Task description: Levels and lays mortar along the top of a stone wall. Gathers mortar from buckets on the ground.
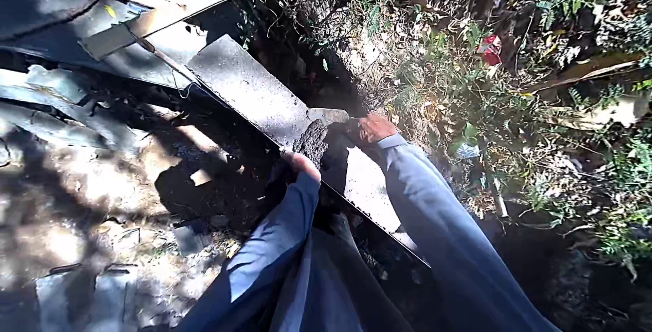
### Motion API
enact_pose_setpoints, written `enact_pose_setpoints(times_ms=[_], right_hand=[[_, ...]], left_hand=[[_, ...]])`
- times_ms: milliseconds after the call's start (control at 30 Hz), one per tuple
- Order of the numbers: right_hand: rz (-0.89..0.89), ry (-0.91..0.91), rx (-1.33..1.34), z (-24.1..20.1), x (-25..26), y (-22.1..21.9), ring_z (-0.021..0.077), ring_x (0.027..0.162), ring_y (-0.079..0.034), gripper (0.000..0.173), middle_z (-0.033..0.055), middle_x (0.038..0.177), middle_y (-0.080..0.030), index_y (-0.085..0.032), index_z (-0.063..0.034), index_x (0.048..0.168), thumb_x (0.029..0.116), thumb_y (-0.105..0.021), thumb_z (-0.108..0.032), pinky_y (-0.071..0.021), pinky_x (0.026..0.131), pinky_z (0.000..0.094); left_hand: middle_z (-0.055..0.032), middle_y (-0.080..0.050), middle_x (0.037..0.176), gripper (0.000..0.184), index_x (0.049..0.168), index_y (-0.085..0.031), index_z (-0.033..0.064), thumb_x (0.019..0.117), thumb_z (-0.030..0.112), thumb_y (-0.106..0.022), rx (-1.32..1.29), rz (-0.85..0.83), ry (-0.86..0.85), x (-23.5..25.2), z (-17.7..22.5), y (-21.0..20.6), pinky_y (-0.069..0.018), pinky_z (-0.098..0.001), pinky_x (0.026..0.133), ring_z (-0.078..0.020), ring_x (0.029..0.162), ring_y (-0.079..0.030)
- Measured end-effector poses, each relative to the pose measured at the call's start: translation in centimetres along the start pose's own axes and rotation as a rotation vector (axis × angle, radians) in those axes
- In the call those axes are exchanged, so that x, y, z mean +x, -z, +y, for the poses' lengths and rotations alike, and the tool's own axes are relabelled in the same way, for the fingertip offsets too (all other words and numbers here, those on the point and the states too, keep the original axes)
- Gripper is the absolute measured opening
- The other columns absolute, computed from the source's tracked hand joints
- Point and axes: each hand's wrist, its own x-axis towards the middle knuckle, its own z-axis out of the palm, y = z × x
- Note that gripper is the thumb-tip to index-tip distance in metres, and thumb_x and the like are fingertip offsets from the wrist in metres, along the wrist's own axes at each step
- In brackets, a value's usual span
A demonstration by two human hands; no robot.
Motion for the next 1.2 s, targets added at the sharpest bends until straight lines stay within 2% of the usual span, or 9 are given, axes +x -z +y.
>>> enact_pose_setpoints(times_ms=[100,267,367,500,633,733,933,1100,1200], right_hand=[[-0.054,-0.018,0.106,0.2,-1.1,-2.9,0.0423,0.118,-0.065,0.042,0.0214,0.124,-0.069,-0.068,-0.0118,0.128,0.1032,-0.056,-0.043,-0.0511,0.097,0.0671],[-0.119,-0.144,0.224,-5.4,-6.5,-3.6,0.0412,0.119,-0.065,0.043,0.0222,0.124,-0.069,-0.064,-0.0105,0.135,0.108,-0.046,-0.039,-0.0503,0.098,0.0632],[-0.134,-0.104,0.284,-7.6,-8.7,-4.7,0.0435,0.121,-0.064,0.044,0.0253,0.128,-0.066,-0.058,-0.0054,0.14,0.1098,-0.04,-0.032,-0.0492,0.099,0.0627],[-0.105,-0.032,0.446,-9.9,-9.7,-6.2,0.0421,0.119,-0.065,0.042,0.0244,0.125,-0.067,-0.058,-0.0038,0.137,0.1097,-0.04,-0.03,-0.0512,0.097,0.0624],[-0.089,0.023,0.59,-7.7,-10.3,-8.2,0.0379,0.12,-0.065,0.042,0.0218,0.123,-0.069,-0.062,-0.0038,0.132,0.11,-0.041,-0.034,-0.05,0.1,0.0608],[-0.058,0.05,0.706,-6.0,-11.5,-9.2,0.0372,0.118,-0.065,0.042,0.0218,0.117,-0.07,-0.066,-0.0018,0.124,0.1107,-0.04,-0.032,-0.0497,0.1,0.0594],[0.035,0.089,0.961,-1.4,-17.5,-12.7,0.0372,0.111,-0.065,0.046,0.0247,0.109,-0.069,-0.066,0.0059,0.113,0.1117,-0.037,-0.03,-0.0476,0.099,0.0552],[0.101,-0.085,1.043,5.4,-26.1,-16.1,0.0343,0.119,-0.064,0.048,0.0237,0.12,-0.069,-0.067,0.0043,0.121,0.1116,-0.037,-0.031,-0.0446,0.107,0.0524],[0.181,-0.25,0.989,10.3,-32.3,-20.0,0.0335,0.123,-0.063,0.049,0.0209,0.125,-0.069,-0.067,-0.0017,0.131,0.1112,-0.036,-0.034,-0.0434,0.109,0.0542]], left_hand=[[-0.0186,-0.047,0.153,0.077,0.153,-0.04,0.0067,0.1069,0.063,-0.017,0.059,0.04,-0.05,0.1,-0.1,-0.5,-0.0402,-0.0563,0.111,-0.0321,0.141,-0.045],[-0.0225,-0.044,0.155,0.06,0.156,-0.033,-0.001,0.1134,0.04,-0.025,0.19,0.182,-0.112,1.9,-0.3,-2.2,-0.0355,-0.0425,0.119,-0.0309,0.144,-0.043],[-0.0271,-0.048,0.15,0.052,0.151,-0.036,-0.0078,0.1145,0.027,-0.025,0.424,0.164,-0.172,0.3,0.8,-2.5,-0.038,-0.0397,0.115,-0.0327,0.139,-0.048],[-0.0233,-0.048,0.15,0.047,0.148,-0.039,-0.0077,0.114,0.02,-0.023,0.533,0.173,-0.247,-0.1,2.3,-1.9,-0.0365,-0.0354,0.115,-0.0266,0.139,-0.047],[-0.0224,-0.045,0.152,0.055,0.15,-0.038,-0.0055,0.1122,0.03,-0.019,0.404,-0.04,-0.363,3.7,-2.1,-0.1,-0.0405,-0.045,0.113,-0.0291,0.141,-0.045],[-0.0239,-0.045,0.148,0.061,0.147,-0.037,-0.0067,0.1109,0.04,-0.022,0.098,-0.249,-0.335,-0.2,-0.9,1.4,-0.0417,-0.0502,0.109,-0.0295,0.134,-0.047],[-0.016,-0.03,0.164,0.063,0.159,-0.026,0.0059,0.1114,0.042,-0.009,0.381,-0.48,-0.488,-11.1,-2.0,3.7,-0.0305,-0.0495,0.121,-0.0234,0.151,-0.032],[-0.0199,-0.02,0.168,0.066,0.16,-0.021,-0.0008,0.1114,0.044,-0.019,0.596,-0.519,-0.623,-13.9,-4.8,5.9,-0.0178,-0.0434,0.127,-0.023,0.156,-0.021],[-0.0209,-0.02,0.168,0.065,0.161,-0.013,-0.0025,0.1108,0.033,-0.033,0.7,-0.497,-0.738,-12.1,-6.1,7.3,-0.0186,-0.0361,0.127,-0.0216,0.155,-0.022]])
